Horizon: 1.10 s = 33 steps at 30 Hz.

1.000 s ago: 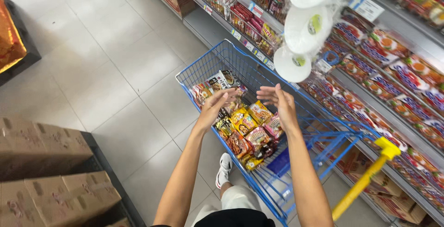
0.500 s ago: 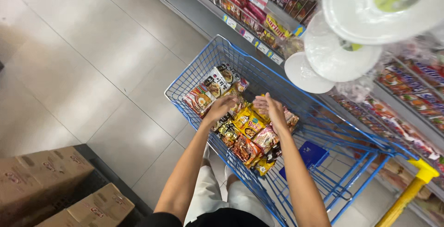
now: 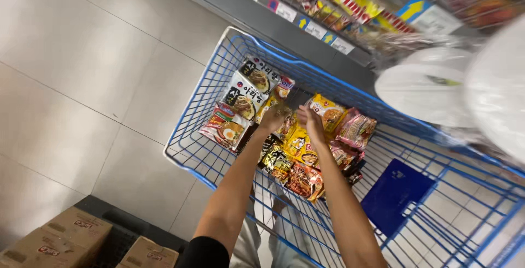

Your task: The person picks up multiple packs of instant noodles from a grocery store shelf, holds each one up to display it, and places them into a blue shopping cart.

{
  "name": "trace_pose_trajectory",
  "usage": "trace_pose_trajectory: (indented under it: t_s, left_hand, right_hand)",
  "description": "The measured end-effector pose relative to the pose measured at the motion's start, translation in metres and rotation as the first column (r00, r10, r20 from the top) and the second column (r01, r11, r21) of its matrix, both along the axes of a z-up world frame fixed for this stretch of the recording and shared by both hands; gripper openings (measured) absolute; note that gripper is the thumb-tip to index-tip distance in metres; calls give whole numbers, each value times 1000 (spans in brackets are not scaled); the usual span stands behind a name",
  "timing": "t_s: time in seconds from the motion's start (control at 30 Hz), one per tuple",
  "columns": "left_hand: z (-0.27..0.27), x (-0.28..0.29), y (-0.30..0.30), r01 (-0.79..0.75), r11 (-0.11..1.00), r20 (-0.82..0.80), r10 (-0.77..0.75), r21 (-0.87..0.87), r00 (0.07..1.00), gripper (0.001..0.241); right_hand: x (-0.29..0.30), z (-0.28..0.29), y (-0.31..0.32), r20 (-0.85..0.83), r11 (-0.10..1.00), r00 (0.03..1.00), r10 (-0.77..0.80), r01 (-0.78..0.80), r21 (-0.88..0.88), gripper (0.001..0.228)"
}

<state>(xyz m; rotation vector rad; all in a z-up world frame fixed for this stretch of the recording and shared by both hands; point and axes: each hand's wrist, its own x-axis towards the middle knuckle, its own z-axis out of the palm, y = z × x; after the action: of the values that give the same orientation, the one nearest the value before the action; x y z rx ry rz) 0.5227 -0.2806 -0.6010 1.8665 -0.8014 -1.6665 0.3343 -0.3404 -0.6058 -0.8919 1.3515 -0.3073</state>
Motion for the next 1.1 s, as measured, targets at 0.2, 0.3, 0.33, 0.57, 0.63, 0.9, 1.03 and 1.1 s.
trace_pose_trajectory:
  t_s: [0.2, 0.3, 0.33, 0.57, 0.63, 0.9, 1.03, 1.1]
  left_hand:
    - [-93, -11, -19, -35, 999, 19, 35, -17, 999, 69]
    - [-127, -2, -35, 34, 999, 152, -31, -18, 988, 79]
    - [-140, -2, -36, 47, 998, 228, -35, -49, 973, 75]
    - [-164, -8, -40, 104, 994, 418, -110, 37, 902, 82]
    - [-185, -11, -41, 120, 989, 414, -143, 82, 899, 84]
    - [-212, -22, -41, 163, 975, 438, -215, 153, 873, 70]
    - [-161, -24, -51, 239, 970, 499, -231, 48, 835, 95]
    - [-158, -33, -49, 301, 951, 544, -289, 69, 788, 95]
  right_hand:
    - [26, -74, -6, -46, 999, 998, -38, 39, 15, 77]
    - [39, -100, -10, -65, 998, 996, -56, 55, -23, 68]
    - [42, -110, -10, -116, 997, 990, -75, 71, -34, 69]
    - [72, -129, -16, -251, 995, 967, -55, 32, -95, 62]
    - [74, -141, -19, -242, 995, 968, -69, 50, -87, 66]
    - [81, -144, -17, -163, 961, 956, -243, 214, -177, 47]
    - [59, -153, -20, -205, 958, 940, -274, 247, -147, 37]
    - [42, -170, -14, -200, 932, 913, -355, 328, -156, 42]
